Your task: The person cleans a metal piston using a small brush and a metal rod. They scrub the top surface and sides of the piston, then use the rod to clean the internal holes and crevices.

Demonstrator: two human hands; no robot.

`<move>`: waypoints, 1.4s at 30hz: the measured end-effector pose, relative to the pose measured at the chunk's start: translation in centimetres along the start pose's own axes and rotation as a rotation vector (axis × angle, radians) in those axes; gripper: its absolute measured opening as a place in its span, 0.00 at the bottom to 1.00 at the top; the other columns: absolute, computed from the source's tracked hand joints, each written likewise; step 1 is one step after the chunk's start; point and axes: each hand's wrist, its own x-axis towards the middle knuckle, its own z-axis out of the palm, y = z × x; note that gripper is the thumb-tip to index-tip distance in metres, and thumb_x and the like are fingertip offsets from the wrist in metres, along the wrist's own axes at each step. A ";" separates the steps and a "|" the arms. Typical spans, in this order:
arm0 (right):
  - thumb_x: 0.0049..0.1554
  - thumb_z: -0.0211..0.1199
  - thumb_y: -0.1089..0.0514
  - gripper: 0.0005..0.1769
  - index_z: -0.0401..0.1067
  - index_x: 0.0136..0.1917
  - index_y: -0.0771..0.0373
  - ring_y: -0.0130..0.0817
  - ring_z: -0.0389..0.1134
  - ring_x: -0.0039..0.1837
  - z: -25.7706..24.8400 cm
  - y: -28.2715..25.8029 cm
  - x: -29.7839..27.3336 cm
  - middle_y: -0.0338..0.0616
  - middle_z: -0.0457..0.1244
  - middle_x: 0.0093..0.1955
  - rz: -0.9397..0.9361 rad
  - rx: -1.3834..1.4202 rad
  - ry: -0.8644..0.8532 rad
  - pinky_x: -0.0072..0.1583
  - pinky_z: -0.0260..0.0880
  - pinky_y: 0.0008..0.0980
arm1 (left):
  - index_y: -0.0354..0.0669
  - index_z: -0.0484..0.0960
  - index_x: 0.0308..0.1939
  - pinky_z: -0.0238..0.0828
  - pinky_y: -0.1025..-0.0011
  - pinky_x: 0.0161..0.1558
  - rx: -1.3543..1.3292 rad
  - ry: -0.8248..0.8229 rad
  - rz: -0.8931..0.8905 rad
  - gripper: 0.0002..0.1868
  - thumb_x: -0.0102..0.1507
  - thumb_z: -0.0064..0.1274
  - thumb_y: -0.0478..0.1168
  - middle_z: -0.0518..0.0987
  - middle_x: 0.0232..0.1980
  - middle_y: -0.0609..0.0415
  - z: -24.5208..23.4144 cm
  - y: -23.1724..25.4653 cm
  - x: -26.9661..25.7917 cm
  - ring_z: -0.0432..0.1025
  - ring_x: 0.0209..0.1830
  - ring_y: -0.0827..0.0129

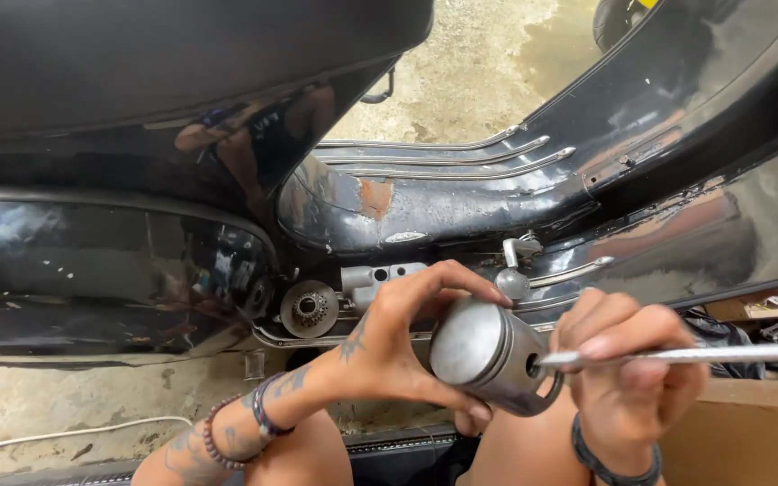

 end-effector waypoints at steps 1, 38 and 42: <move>0.69 0.53 0.40 0.23 0.64 0.40 0.58 0.26 0.54 0.29 0.5 0.4 -0.4 0.37 0.55 0.30 -0.065 -0.075 0.010 0.32 0.57 0.24 | 0.41 0.75 0.58 0.78 0.69 0.63 -0.042 -0.003 -0.044 0.39 0.47 0.70 0.53 0.79 0.57 0.51 -0.1 -0.6 0.3 0.76 0.60 0.67; 0.64 0.56 0.50 0.11 0.66 0.46 0.59 0.38 0.72 0.46 -0.9 -1.0 -0.6 0.46 0.68 0.41 0.049 -0.373 -0.133 0.56 0.81 0.37 | 0.36 0.64 0.60 0.69 0.64 0.50 -1.305 0.556 0.016 0.34 0.62 0.59 0.56 0.74 0.44 0.43 10.4 -5.8 0.8 0.73 0.40 0.58; 0.64 0.57 0.49 0.12 0.65 0.45 0.58 0.34 0.71 0.42 -1.8 0.0 -1.6 0.43 0.66 0.37 0.065 -0.285 -0.107 0.55 0.80 0.37 | 0.39 0.65 0.59 0.69 0.63 0.55 -1.115 0.582 -0.048 0.36 0.60 0.63 0.58 0.75 0.46 0.43 10.7 -5.5 0.1 0.72 0.46 0.61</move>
